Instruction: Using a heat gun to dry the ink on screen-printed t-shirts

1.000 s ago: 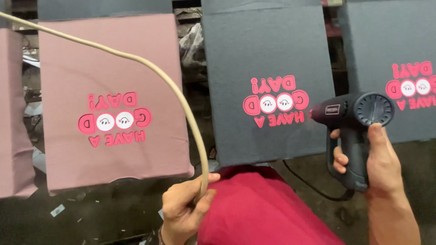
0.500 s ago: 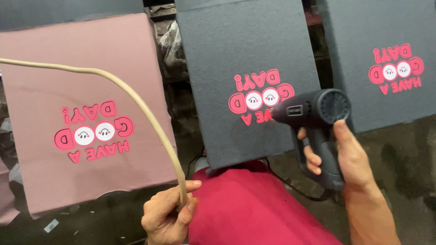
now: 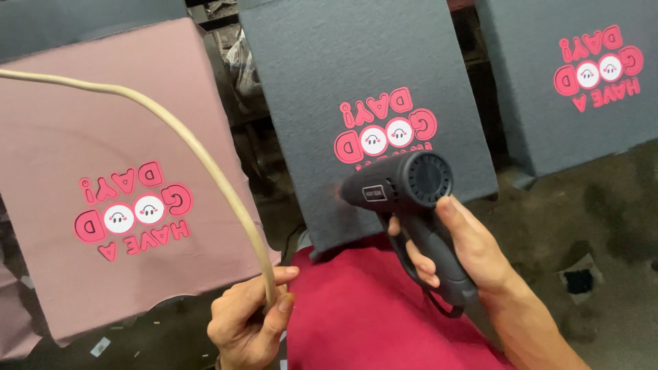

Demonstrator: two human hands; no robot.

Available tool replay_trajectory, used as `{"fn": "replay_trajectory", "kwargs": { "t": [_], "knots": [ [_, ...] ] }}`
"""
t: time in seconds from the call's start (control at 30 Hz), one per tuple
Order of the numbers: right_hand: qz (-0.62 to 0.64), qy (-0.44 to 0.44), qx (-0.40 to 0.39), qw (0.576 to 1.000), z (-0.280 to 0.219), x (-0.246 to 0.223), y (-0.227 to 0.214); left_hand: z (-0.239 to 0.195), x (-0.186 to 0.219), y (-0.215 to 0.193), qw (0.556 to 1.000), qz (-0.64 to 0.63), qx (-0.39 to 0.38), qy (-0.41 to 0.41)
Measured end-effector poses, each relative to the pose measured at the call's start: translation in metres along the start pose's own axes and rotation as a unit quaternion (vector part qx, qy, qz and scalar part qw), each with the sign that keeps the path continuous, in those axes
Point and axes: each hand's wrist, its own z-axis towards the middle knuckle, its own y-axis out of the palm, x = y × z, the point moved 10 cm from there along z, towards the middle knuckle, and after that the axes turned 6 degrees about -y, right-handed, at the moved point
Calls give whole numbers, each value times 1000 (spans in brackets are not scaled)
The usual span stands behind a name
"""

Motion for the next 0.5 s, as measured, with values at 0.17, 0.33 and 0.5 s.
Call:
{"fn": "replay_trajectory", "kwargs": {
  "t": [0.17, 0.33, 0.5],
  "knots": [
    [-128, -23, 38, 991, 21, -24, -21, -15, -5, -10, 1000, -4, 27, -14],
    [-184, -95, 125, 970, 30, -45, -36, -23, -13, -22, 997, 2, 63, -33],
    [-106, 27, -36, 993, 32, -14, 5, -23, -13, -26, 997, -26, 70, -31]
  ]
}}
